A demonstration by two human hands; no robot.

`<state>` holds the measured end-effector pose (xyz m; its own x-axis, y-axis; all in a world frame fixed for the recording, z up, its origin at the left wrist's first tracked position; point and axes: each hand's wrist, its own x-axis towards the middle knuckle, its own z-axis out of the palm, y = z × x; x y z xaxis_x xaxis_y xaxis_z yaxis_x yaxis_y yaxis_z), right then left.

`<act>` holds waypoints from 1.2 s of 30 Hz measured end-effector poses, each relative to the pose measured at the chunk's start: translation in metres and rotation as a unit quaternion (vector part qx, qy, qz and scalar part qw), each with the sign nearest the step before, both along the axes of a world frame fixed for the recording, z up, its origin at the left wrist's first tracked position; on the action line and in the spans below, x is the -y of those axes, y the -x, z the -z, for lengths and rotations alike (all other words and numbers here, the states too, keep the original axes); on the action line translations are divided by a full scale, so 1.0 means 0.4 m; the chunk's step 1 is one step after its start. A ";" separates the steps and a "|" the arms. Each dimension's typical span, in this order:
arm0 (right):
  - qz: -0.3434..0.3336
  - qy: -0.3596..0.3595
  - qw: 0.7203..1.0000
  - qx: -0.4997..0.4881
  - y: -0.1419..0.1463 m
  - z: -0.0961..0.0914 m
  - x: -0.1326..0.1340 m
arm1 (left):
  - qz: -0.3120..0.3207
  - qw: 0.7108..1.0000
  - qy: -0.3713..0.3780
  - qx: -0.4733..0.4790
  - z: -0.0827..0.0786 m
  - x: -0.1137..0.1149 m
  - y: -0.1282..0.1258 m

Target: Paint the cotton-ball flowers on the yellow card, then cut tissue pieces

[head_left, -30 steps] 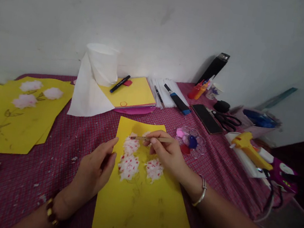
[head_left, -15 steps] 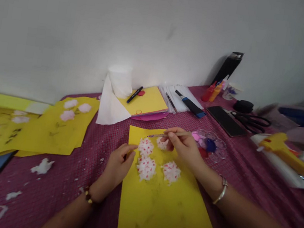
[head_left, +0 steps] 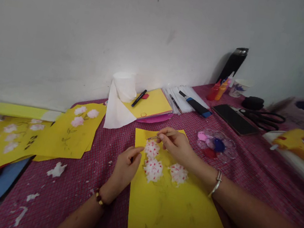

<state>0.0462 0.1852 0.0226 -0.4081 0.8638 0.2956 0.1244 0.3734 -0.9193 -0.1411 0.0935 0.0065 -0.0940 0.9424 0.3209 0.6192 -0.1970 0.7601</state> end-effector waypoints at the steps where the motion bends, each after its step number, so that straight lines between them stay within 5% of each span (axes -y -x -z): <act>1: 0.001 -0.003 1.000 0.004 -0.001 0.003 -0.001 | 0.001 1.000 0.002 -0.003 -0.001 0.000 0.000; 25: -0.011 0.006 0.996 0.083 0.002 -0.012 0.002 | 0.003 0.999 -0.007 -0.037 -0.002 -0.002 0.008; 36: 0.023 0.071 0.997 -0.031 -0.009 -0.016 -0.015 | -0.007 0.999 0.008 -0.050 0.008 -0.003 0.011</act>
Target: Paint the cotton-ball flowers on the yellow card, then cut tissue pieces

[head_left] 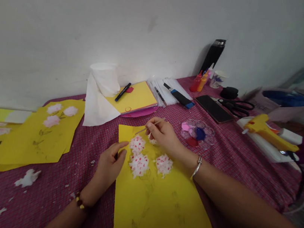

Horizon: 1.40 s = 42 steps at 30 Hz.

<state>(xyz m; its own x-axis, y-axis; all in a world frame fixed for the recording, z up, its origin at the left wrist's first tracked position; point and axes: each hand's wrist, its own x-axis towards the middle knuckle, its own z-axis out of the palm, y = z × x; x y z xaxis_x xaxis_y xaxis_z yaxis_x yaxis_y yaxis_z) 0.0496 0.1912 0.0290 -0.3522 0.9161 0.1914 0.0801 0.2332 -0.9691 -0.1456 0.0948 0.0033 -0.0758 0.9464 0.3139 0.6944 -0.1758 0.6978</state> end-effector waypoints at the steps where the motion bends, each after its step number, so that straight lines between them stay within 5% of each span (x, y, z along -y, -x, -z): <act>1: -0.001 -0.006 1.000 0.009 0.000 0.002 -0.001 | -0.001 1.000 0.004 0.000 0.000 0.000 0.000; 20: -0.015 -0.054 0.994 0.089 0.003 0.015 0.020 | 0.010 0.999 0.003 -0.032 0.004 -0.003 0.005; 42: -0.003 -0.038 0.998 0.053 -0.010 0.013 0.013 | 0.015 0.999 -0.009 -0.046 0.005 -0.005 0.005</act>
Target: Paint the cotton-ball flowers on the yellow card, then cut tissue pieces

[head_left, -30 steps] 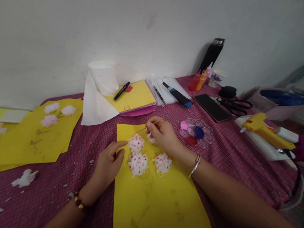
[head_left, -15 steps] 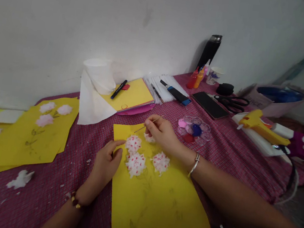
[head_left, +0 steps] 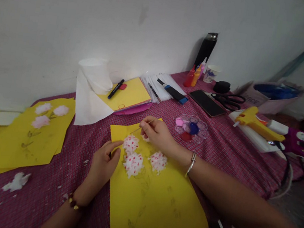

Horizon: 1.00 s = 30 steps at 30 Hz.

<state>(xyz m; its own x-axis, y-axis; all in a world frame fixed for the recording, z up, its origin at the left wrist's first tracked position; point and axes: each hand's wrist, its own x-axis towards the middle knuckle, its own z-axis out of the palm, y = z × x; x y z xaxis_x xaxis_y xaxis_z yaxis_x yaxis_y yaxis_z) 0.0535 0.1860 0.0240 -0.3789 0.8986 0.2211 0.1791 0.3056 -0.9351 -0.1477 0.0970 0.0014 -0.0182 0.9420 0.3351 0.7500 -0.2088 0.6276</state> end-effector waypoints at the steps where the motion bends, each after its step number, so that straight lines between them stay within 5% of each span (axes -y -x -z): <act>1: 0.009 -0.001 1.000 0.001 -0.003 -0.002 -0.002 | 0.001 1.000 0.001 0.000 -0.001 0.000 0.000; 9: -0.006 -0.043 0.995 0.085 0.000 -0.011 0.019 | 0.004 1.000 -0.001 0.002 -0.003 0.001 0.000; 18: 0.011 -0.017 1.000 0.015 -0.007 -0.009 0.002 | 0.005 1.000 -0.003 -0.011 -0.001 -0.002 0.001; 25: -0.045 -0.021 0.998 0.027 0.009 -0.008 0.020 | 0.005 1.000 -0.005 -0.007 -0.005 -0.002 -0.001; 30: 0.013 -0.039 0.999 0.028 -0.024 -0.023 0.003 | -0.005 1.000 0.002 -0.014 -0.004 -0.003 0.010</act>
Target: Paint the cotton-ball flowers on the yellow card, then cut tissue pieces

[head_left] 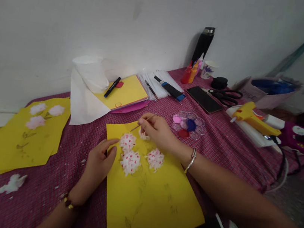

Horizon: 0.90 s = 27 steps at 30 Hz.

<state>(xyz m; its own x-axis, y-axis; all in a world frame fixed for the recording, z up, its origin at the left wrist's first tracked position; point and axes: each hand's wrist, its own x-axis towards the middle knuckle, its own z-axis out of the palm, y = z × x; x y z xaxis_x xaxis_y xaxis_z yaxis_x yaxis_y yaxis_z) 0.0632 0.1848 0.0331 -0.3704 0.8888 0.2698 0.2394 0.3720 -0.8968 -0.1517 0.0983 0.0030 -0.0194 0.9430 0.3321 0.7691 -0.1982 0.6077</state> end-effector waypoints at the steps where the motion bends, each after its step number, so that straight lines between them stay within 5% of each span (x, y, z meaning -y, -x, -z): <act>1: 0.011 -0.009 1.000 0.008 -0.008 -0.004 -0.003 | -0.006 1.000 0.003 -0.006 -0.001 0.000 0.003; 14: -0.015 -0.056 0.993 0.102 -0.012 -0.013 0.016 | -0.050 0.982 0.061 -0.172 -0.007 0.010 0.006; 27: -0.056 0.051 0.996 -0.055 -0.012 -0.021 0.027 | -0.034 0.982 0.068 -0.172 -0.006 0.007 0.004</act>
